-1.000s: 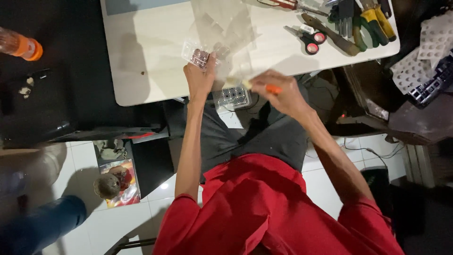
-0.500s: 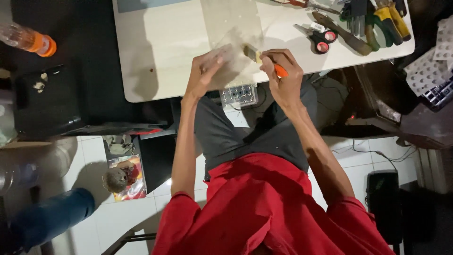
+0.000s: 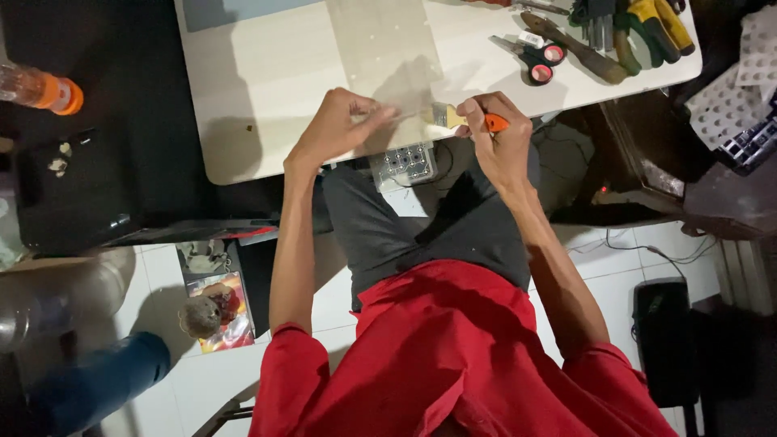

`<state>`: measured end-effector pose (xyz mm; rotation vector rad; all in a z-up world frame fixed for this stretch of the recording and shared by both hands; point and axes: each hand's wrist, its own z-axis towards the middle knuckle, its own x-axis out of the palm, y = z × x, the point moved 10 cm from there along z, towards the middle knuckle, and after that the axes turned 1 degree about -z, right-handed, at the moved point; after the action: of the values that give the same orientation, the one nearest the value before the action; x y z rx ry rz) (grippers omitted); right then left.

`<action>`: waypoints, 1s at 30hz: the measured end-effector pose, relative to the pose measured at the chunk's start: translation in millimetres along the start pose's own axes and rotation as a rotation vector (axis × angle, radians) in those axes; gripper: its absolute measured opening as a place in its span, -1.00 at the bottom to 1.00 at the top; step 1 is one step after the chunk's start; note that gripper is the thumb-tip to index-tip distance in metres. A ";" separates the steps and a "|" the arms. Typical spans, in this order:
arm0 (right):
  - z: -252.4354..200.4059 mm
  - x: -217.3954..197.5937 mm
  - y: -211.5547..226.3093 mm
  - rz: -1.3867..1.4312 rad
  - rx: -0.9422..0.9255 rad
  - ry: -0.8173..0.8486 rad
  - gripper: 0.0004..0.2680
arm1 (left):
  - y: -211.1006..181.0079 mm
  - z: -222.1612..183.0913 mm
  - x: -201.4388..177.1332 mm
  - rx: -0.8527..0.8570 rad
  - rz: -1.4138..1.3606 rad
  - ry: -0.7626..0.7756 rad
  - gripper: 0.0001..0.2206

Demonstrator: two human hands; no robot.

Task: Cleaning and preparing a keyboard membrane or similar electronic component using a brush and small tools at a repair bench.

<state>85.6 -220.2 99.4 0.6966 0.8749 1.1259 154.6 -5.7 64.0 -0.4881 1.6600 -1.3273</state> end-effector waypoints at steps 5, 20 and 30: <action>4.7 6.2 19.2 -0.234 -0.079 0.055 -0.66 | 38.8 13.1 -20.5 -0.350 -0.240 -0.096 -0.54; -26.9 84.7 32.4 -0.134 -0.254 0.325 -0.81 | 88.1 8.3 6.0 -0.353 -1.053 -0.246 -0.44; -18.9 93.6 30.9 -0.127 -0.287 0.275 -0.75 | 106.7 4.6 11.4 -0.254 -1.047 -0.310 -0.51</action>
<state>71.7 -121.0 93.9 0.2497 0.9500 1.2187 177.5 19.1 -38.0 -1.7855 1.3152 -1.6123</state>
